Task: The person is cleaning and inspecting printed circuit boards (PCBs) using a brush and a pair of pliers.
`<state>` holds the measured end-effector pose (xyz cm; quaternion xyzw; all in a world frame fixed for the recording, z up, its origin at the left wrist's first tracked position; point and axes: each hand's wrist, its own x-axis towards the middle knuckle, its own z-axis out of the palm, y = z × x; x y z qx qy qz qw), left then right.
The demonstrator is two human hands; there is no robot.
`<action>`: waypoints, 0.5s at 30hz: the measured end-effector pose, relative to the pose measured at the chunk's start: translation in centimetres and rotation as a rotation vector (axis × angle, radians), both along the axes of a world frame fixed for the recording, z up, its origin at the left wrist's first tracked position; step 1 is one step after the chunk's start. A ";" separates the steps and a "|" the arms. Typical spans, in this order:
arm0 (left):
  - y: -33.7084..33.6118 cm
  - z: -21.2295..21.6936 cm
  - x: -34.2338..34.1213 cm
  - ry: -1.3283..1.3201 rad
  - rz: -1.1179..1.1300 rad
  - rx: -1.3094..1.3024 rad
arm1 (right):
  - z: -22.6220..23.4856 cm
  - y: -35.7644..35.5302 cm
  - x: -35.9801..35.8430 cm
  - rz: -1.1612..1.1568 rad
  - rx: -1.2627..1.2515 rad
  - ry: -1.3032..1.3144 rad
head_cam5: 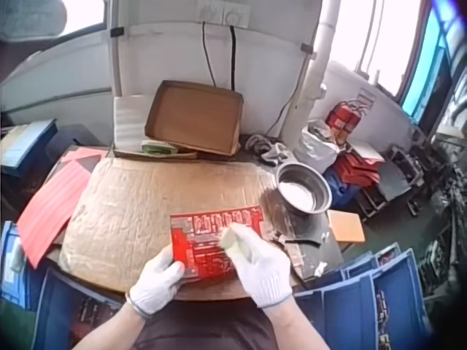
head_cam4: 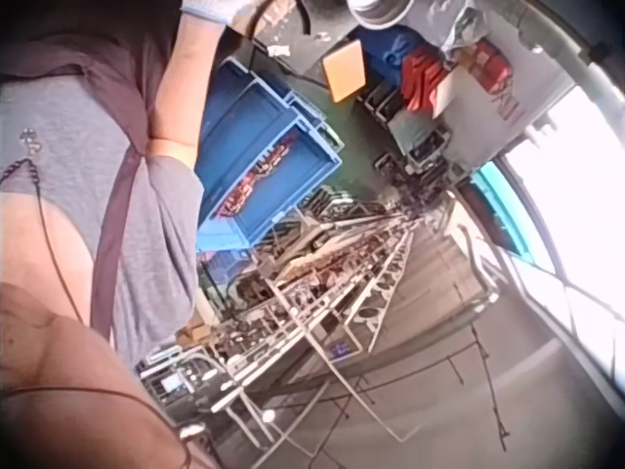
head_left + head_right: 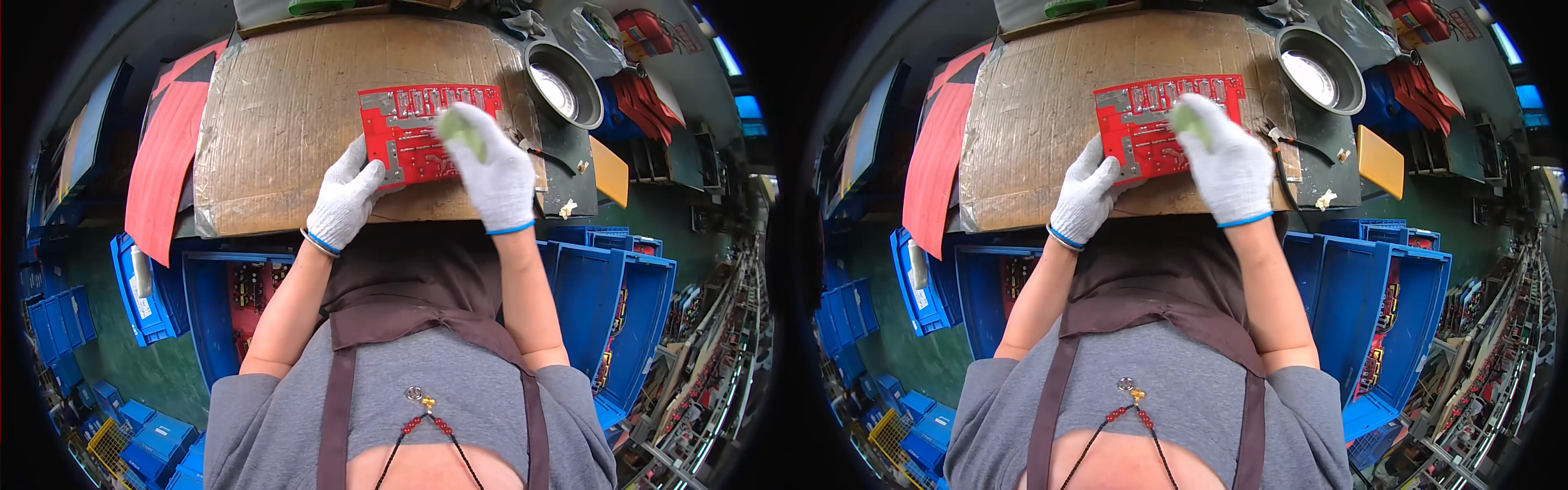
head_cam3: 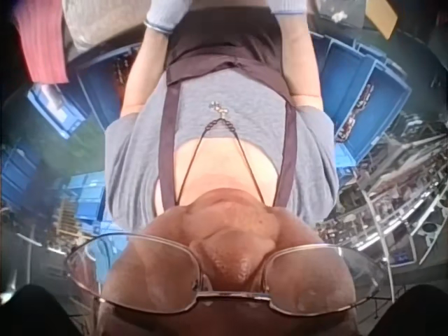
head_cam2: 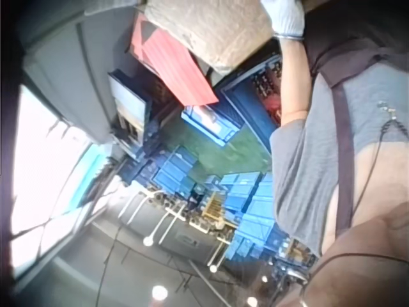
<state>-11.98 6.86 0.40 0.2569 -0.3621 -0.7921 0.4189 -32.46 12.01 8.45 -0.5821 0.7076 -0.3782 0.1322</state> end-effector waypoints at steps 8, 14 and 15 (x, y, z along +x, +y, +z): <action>0.0 1.1 -0.5 0.013 -0.007 0.054 | -2.1 0.7 -3.3 -0.148 -0.163 -0.108; 0.0 0.0 0.1 -0.002 -0.002 0.016 | -0.6 0.0 6.0 0.190 -0.004 0.040; 0.2 0.2 0.0 -0.028 -0.002 0.029 | -1.2 0.0 5.3 0.144 -0.100 -0.026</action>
